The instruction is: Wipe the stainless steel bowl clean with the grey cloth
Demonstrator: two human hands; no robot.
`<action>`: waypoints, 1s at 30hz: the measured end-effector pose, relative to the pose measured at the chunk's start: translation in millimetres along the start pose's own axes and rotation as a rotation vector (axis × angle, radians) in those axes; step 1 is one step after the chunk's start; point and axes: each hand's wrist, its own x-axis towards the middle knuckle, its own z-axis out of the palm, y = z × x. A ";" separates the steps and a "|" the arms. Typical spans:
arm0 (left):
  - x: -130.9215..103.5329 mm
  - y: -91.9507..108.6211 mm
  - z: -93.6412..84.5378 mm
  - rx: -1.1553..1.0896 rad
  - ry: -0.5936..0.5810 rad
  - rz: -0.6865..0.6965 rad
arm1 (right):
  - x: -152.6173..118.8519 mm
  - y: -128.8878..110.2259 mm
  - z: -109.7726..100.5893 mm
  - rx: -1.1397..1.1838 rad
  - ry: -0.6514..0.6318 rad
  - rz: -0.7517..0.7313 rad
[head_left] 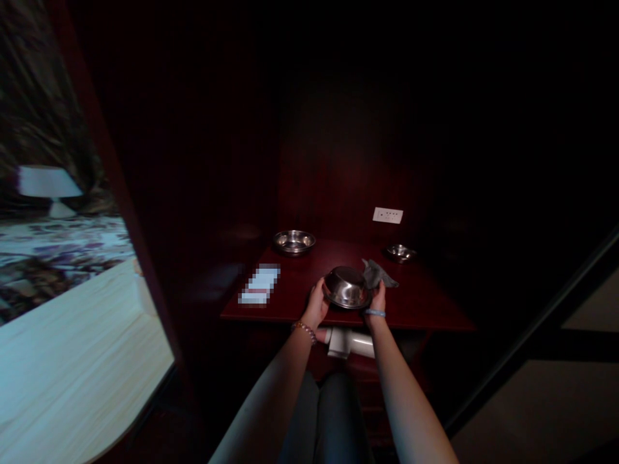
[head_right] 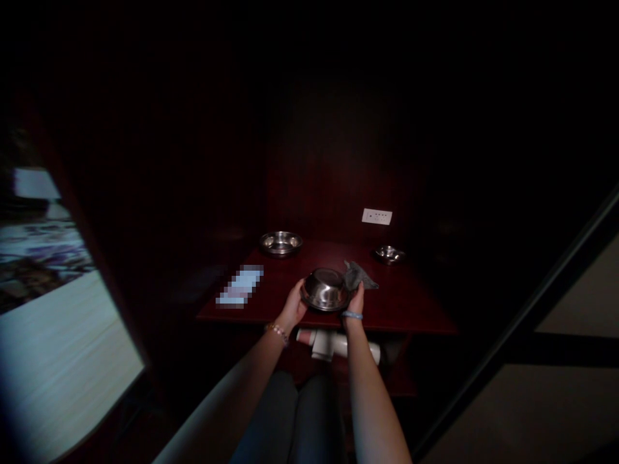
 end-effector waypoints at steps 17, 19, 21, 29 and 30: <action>-0.5 -1.0 -0.1 -0.038 -0.024 0.103 | -6.3 -17.6 4.0 0.590 0.045 0.368; -1.5 -0.6 0.7 -0.039 -0.018 0.125 | -7.8 -19.3 1.6 0.599 -0.008 0.352; -2.1 -0.5 1.3 -0.039 -0.003 0.142 | -9.9 -21.4 -1.0 0.621 -0.061 0.308; -0.3 -1.6 1.7 -0.021 0.038 0.159 | -12.4 -20.3 -5.5 0.653 -0.116 0.258; 0.0 -2.0 1.7 -0.014 0.036 0.157 | -11.5 -19.1 -4.9 0.635 -0.120 0.265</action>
